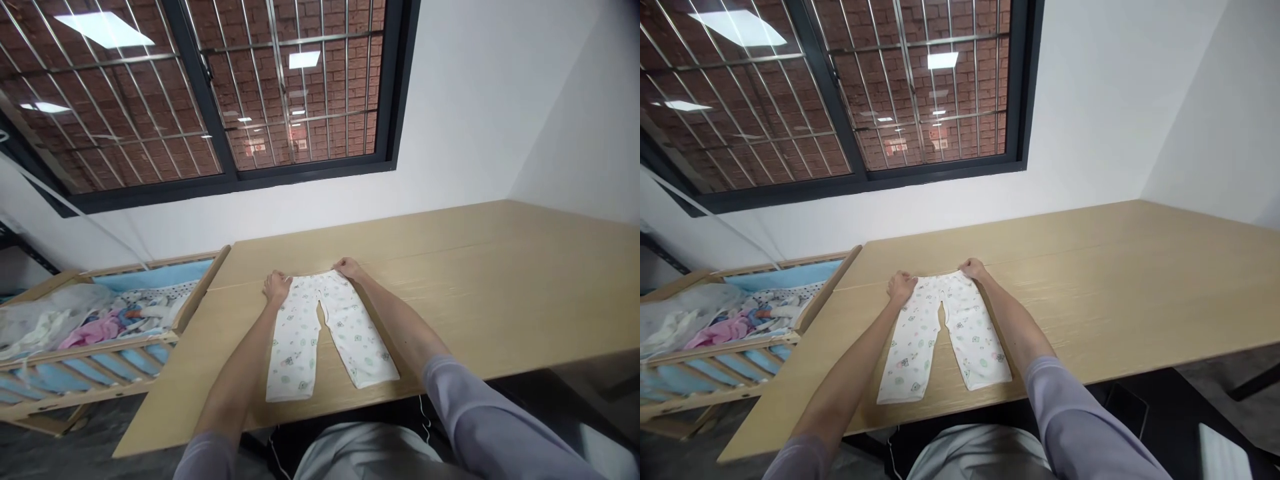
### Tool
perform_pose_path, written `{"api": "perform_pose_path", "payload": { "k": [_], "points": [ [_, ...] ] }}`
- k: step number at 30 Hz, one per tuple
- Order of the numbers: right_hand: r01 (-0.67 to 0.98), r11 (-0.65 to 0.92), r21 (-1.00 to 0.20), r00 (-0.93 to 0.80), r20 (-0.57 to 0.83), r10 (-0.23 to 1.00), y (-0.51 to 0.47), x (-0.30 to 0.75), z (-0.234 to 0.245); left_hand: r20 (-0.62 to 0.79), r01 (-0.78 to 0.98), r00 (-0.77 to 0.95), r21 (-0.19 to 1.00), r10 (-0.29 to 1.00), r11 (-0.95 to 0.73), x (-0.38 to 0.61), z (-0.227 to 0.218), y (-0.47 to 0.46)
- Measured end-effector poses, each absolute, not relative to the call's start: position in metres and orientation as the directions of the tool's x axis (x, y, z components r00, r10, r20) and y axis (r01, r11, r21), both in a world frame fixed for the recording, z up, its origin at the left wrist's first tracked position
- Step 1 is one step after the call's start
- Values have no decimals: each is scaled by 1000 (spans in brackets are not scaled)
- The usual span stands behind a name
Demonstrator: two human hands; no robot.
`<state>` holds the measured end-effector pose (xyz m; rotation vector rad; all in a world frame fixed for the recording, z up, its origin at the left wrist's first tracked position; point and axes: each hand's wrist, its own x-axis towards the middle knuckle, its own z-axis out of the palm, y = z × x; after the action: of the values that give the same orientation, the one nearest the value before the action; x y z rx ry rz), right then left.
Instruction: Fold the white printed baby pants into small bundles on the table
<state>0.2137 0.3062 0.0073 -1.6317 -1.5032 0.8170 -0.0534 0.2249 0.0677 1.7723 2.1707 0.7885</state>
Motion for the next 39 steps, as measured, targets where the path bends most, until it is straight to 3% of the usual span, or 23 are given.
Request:
{"api": "perform_pose_path", "payload": {
  "k": [3, 7, 9, 13, 26, 31, 35, 39],
  "points": [
    [455, -14, -890, 63, 16, 998, 302, 226, 11, 171, 824, -96, 566, 980, -18, -28, 78, 179],
    [402, 2, -916, 14, 9, 1000, 296, 236, 14, 86, 758, 239, 606, 967, -242, 27, 71, 87],
    [393, 10, -919, 3, 12, 1000, 293, 238, 15, 5, 747, 442, 551, 897, -371, 57, 61, 45],
    [408, 17, -913, -14, 13, 1000, 288, 237, 18, -76, 760, 583, 404, 809, -509, 100, 44, -1],
    [482, -23, -876, -17, -36, 999, 287, 222, 22, -68, 762, 588, 379, 806, -524, 107, 40, -7],
    [500, -52, -865, 25, -45, 999, 285, 207, 34, -9, 679, 463, 646, 886, -348, 84, 51, -8],
    [521, -55, -852, 40, -39, 998, 286, 188, 53, 47, 478, 285, 859, 957, -185, 51, 61, -18],
    [536, -37, -843, 7, -39, 999, 293, 162, 74, 27, 321, 135, 945, 990, -69, 15, 72, -33]
  ]
}}
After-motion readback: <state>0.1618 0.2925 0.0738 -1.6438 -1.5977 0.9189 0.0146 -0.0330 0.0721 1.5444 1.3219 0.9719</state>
